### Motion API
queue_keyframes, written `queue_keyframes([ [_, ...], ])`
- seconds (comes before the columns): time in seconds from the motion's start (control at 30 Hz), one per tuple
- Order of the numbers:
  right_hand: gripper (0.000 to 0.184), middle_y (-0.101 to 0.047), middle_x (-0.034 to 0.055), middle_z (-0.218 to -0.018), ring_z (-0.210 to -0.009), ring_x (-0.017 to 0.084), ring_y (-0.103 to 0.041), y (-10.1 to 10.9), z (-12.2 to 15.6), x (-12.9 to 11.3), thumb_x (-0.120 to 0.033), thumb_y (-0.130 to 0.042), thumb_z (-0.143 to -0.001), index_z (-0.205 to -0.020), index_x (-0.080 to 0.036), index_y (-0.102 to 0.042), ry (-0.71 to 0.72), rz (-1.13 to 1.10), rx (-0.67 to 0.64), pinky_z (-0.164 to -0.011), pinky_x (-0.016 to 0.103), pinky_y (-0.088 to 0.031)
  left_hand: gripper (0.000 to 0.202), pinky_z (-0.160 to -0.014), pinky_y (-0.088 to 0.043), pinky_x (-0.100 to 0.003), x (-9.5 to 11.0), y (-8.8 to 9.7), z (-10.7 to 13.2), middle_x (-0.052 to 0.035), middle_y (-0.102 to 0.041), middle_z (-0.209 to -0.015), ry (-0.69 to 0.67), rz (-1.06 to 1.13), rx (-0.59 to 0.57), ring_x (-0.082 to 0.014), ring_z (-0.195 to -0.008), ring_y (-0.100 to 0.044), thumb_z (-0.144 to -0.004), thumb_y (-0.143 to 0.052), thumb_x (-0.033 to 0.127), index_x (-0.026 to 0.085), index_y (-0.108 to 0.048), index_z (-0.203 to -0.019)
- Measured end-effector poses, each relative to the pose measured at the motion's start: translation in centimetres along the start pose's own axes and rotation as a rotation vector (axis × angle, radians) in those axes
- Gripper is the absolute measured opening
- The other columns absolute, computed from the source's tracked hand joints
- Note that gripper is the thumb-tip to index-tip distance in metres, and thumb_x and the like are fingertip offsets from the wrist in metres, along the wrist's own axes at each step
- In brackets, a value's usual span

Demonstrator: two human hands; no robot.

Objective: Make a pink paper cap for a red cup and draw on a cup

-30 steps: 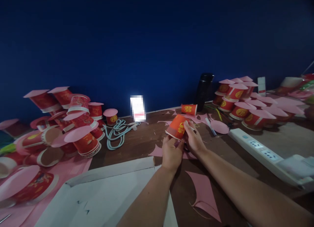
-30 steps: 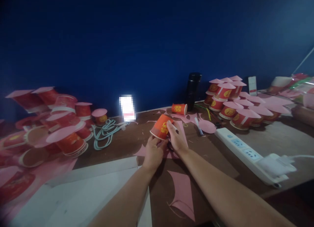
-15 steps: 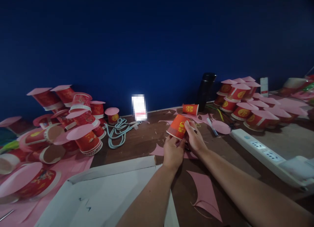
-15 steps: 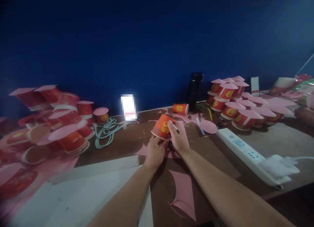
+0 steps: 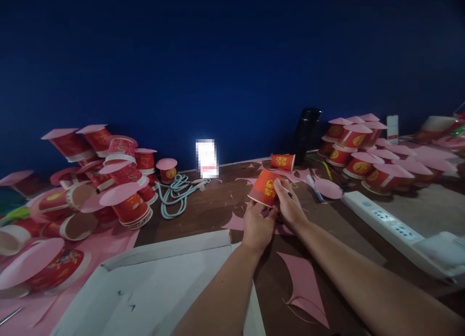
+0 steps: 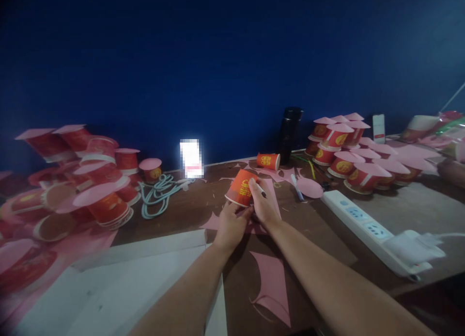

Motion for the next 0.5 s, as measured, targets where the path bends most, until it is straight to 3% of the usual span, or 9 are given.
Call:
queue_keyframes([
  [0.1, 0.039, -0.067, 0.0009, -0.082, -0.079, 0.017, -0.06, 0.0, 0.0, 0.3, -0.057, -0.048, -0.084, -0.096, -0.021, -0.057, -0.03, -0.005, -0.006, -0.073, 0.029, -0.048, 0.016, -0.086, -0.043, -0.032, 0.1, 0.0, -0.1, -0.0083, -0.064, -0.101, 0.034, 0.0, 0.005, -0.0198, -0.091, -0.058, -0.074, -0.063, 0.023, 0.021, -0.073, -0.085],
  [0.2, 0.04, -0.067, 0.001, -0.089, -0.082, 0.018, -0.062, 0.0, 0.0, 0.9, -0.058, -0.049, -0.082, -0.101, -0.023, -0.056, -0.064, -0.032, 0.008, -0.073, 0.03, -0.05, 0.013, -0.08, -0.044, -0.03, 0.1, 0.0, -0.3, -0.0068, -0.067, -0.091, 0.152, 0.143, 0.016, -0.0185, -0.083, -0.06, -0.072, -0.065, 0.026, 0.019, -0.073, -0.08],
  [0.37, 0.041, -0.066, 0.0018, -0.106, -0.092, 0.019, -0.064, 0.0, -0.2, 1.8, -0.057, -0.053, -0.081, -0.11, -0.028, -0.054, -0.09, -0.101, -0.004, -0.071, 0.03, -0.053, 0.023, -0.069, -0.046, -0.025, 0.1, 0.2, -0.8, -0.0031, -0.067, -0.077, 0.431, 0.776, 0.005, -0.0119, -0.067, -0.06, -0.065, -0.072, 0.026, 0.016, -0.069, -0.085],
  [0.5, 0.046, -0.066, 0.0028, -0.107, -0.092, 0.02, -0.066, 0.2, -0.4, 2.3, -0.057, -0.055, -0.079, -0.114, -0.029, -0.052, -0.107, -0.143, 0.029, -0.068, 0.03, -0.055, 0.017, -0.067, -0.049, -0.023, 0.0, 0.9, -1.2, -0.0027, -0.065, -0.073, 0.597, 1.117, 0.121, -0.0105, -0.065, -0.061, -0.063, -0.072, 0.017, 0.014, -0.064, -0.078],
])
Point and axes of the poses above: each hand's wrist, its own z-axis away from the middle knuckle, its own y-axis out of the back of the hand, x = y × z, the point moved 1 cm from there along -z, towards the middle knuckle
